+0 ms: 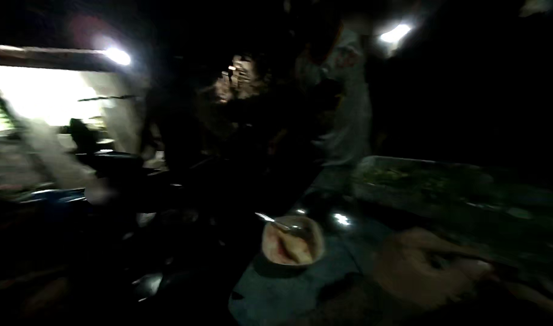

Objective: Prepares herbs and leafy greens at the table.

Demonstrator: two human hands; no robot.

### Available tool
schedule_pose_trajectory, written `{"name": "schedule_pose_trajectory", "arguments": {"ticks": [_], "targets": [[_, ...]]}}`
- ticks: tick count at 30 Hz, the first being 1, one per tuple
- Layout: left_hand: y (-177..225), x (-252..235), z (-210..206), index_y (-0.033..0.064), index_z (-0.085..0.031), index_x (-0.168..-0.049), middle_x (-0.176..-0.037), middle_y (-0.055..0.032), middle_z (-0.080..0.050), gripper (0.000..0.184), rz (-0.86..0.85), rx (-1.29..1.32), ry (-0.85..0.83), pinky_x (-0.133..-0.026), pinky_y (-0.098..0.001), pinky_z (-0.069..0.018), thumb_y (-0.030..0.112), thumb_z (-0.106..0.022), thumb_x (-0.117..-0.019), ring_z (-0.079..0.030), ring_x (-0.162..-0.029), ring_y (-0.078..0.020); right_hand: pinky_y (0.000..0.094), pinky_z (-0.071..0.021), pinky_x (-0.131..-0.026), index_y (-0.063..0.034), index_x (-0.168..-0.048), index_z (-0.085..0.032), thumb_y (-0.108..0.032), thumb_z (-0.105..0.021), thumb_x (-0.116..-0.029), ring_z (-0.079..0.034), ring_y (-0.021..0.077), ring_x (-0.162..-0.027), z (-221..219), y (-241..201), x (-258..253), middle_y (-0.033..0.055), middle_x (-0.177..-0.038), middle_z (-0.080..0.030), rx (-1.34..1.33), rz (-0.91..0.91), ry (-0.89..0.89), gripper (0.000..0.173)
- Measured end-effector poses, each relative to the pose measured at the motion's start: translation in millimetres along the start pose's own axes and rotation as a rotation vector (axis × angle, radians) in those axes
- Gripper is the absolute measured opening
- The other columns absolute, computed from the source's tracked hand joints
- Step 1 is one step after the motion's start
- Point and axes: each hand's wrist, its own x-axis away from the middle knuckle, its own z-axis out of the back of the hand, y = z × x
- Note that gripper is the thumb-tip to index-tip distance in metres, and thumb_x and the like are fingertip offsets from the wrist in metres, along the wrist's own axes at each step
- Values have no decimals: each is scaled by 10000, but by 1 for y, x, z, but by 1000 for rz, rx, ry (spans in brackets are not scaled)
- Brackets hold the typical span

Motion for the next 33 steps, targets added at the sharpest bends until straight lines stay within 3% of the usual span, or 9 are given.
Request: {"name": "schedule_pose_trajectory", "arguments": {"ticks": [4, 6, 7, 9, 12, 16, 21, 26, 33], "targets": [[-1, -3, -3, 69, -709, -1173, -1161, -45, -676, 234, 175, 15, -104, -896, -269, -561, 217, -660, -999, -658, -1013, -92, 299, -597, -634, -61, -1026, -744, -159, -685, -972, -689, 136, -719, 3, 11, -13, 48, -858, -727, -54, -55, 50, 126], [-1, 1, -5, 29, -686, -1217, -1087, -62, -707, 240, 178, 42, -51, -824, -274, -556, 110, -636, -996, -661, -910, -98, 292, -584, -617, -71, -1025, -752, -154, -674, -987, -675, 137, -703, 6, 11, -15, 55, -856, -717, -52, -84, 39, 121], [0, -1, -6, 61, -683, -1195, -984, -28, -692, 210, 232, 25, -34, -722, -244, -544, 144, -632, -1009, -633, -795, -66, 291, -590, -627, -69, -1033, -747, -155, -678, -988, -679, 141, -712, 7, 11, -15, 61, -867, -717, -67, -98, 32, 119], [3, -5, -6, 109, -704, -1152, -921, 4, -693, 196, 309, -9, -38, -674, -250, -555, 237, -649, -1014, -641, -746, -58, 268, -595, -635, -54, -1017, -739, -153, -681, -991, -677, 133, -701, 5, 8, -13, 63, -851, -711, -144, -106, 32, 118], [0, -3, -7, 119, -707, -1145, -1000, 14, -716, 172, 244, -18, -61, -762, -267, -586, 199, -669, -997, -678, -850, -63, 254, -558, -600, -71, -951, -742, -217, -737, -952, -645, 121, -661, 3, 7, -11, 50, -795, -694, -192, -94, 32, 146], [1, -3, -10, 125, -731, -1091, -943, 17, -725, 142, 244, -17, -23, -742, -264, -586, 90, -674, -967, -683, -826, -69, 291, -613, -678, -96, -980, -762, -157, -831, -854, -700, 147, -750, -2, 8, -9, 56, -865, -732, -190, -7, 49, 156], [3, -1, -12, 123, -692, -1130, -943, 19, -712, 212, 203, -96, -13, -720, -244, -575, 21, -658, -947, -670, -801, -59, 253, -597, -665, -114, -964, -755, -123, -793, -887, -691, 95, -741, -5, 11, -11, 11, -844, -728, -45, 33, 117, 87], [1, 3, -12, 150, -664, -1197, -931, 20, -690, 180, 202, -115, -21, -666, -249, -561, 170, -613, -1026, -647, -746, -62, 233, -558, -602, -78, -899, -728, -61, -737, -912, -641, 85, -664, -6, 7, -9, 17, -763, -683, -110, 12, 90, 24], [-5, 0, -5, 133, -629, -1231, -853, -14, -629, 195, 206, -70, -6, -544, -254, -505, 189, -558, -1058, -564, -606, -92, 278, -557, -565, -63, -860, -709, -93, -791, -880, -638, 142, -631, -2, 9, -12, 64, -744, -672, -121, -111, 124, 89]]}}
